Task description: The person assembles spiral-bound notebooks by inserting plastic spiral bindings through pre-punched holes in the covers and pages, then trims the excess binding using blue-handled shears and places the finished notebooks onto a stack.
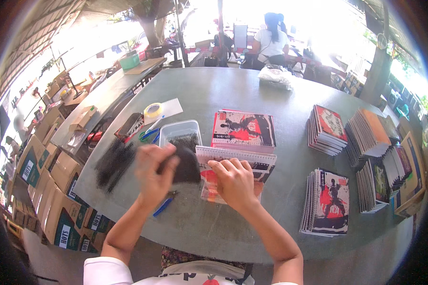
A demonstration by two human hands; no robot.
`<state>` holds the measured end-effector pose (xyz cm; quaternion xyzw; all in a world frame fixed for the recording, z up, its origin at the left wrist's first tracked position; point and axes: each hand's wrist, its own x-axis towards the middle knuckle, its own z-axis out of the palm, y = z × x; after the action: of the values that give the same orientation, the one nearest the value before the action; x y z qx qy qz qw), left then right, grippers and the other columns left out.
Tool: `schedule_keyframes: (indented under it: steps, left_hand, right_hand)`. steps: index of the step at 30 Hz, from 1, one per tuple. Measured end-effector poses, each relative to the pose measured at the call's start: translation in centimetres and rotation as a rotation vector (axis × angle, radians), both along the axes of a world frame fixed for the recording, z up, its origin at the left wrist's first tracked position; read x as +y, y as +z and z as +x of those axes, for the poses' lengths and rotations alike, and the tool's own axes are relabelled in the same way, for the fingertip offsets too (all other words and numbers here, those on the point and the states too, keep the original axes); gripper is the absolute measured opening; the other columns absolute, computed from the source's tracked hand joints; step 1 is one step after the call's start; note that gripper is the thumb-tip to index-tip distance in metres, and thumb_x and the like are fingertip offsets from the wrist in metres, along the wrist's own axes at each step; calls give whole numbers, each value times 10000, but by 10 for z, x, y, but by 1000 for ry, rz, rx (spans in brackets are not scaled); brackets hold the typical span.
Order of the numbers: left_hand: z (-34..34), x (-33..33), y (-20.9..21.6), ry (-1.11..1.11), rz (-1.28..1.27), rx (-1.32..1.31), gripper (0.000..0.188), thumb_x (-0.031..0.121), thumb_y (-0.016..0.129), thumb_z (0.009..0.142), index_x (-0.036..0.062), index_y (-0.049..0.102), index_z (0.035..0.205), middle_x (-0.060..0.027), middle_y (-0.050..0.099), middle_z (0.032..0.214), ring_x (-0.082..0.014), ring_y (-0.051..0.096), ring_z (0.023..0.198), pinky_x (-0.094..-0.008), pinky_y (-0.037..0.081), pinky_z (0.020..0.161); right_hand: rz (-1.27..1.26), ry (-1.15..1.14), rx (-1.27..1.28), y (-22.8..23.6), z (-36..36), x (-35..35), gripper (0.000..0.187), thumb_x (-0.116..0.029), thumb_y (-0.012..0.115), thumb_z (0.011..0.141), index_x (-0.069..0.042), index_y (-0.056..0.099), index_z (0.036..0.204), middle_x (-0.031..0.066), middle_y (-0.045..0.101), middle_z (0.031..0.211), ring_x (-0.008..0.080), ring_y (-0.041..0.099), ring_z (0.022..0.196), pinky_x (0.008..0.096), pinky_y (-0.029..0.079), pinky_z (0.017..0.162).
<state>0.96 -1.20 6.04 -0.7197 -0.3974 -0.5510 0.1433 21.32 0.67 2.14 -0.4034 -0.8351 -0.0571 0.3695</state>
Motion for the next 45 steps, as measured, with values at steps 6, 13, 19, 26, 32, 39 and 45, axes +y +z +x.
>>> schedule_keyframes:
  steps: [6, 13, 19, 26, 32, 39, 45]
  left_hand:
    - [4, 7, -13, -135, -385, 238, 270, 29, 684, 735, 57, 642, 1000, -65, 560, 870, -208, 580, 786, -309, 490, 646]
    - [26, 5, -28, -258, -534, 375, 231, 38, 672, 735, 80, 651, 961, -100, 625, 888, -243, 595, 811, -362, 497, 684]
    - [33, 11, -18, -39, -225, 41, 276, 66, 709, 710, 90, 658, 981, -76, 587, 853, -235, 591, 783, -345, 495, 683]
    - [39, 12, -2, -23, -118, -135, 247, 71, 736, 680, 123, 686, 916, -68, 594, 835, -238, 606, 794, -334, 496, 708]
    - [50, 18, 2, -136, -143, 34, 177, 52, 700, 719, 69, 660, 890, -74, 599, 840, -230, 573, 719, -311, 460, 622]
    - [48, 22, 21, -84, -271, -92, 270, 81, 707, 713, 111, 670, 978, -75, 594, 815, -261, 601, 767, -349, 503, 676]
    - [67, 30, 11, -181, -304, 158, 241, 47, 703, 705, 68, 653, 940, -86, 598, 823, -246, 590, 764, -349, 490, 692]
  right_hand:
    - [14, -69, 11, 11, 9, -5, 350, -82, 603, 752, -103, 564, 1099, 55, 630, 896, 232, 592, 856, 361, 423, 757]
    - [-117, -96, 85, 9, 39, -7, 149, -156, 594, 812, -137, 655, 946, 19, 667, 860, 202, 613, 777, 350, 429, 704]
    - [-169, -61, 145, 8, 44, 0, 142, -139, 588, 808, -154, 663, 928, 14, 647, 791, 195, 603, 739, 341, 420, 662]
    - [-146, -77, 150, 7, 42, -4, 131, -119, 597, 786, -162, 668, 889, -5, 638, 757, 188, 592, 722, 336, 418, 658]
    - [-85, -32, 214, 7, 43, -2, 124, -116, 609, 781, -125, 659, 894, 18, 642, 771, 208, 589, 726, 345, 463, 647]
    - [-610, 31, 549, -2, 78, 10, 153, -110, 680, 791, -85, 682, 942, 28, 678, 828, 97, 594, 690, 245, 474, 632]
    - [-757, 341, 1208, -32, 78, 13, 167, -100, 692, 820, 17, 667, 936, 5, 645, 833, 46, 536, 719, 202, 436, 623]
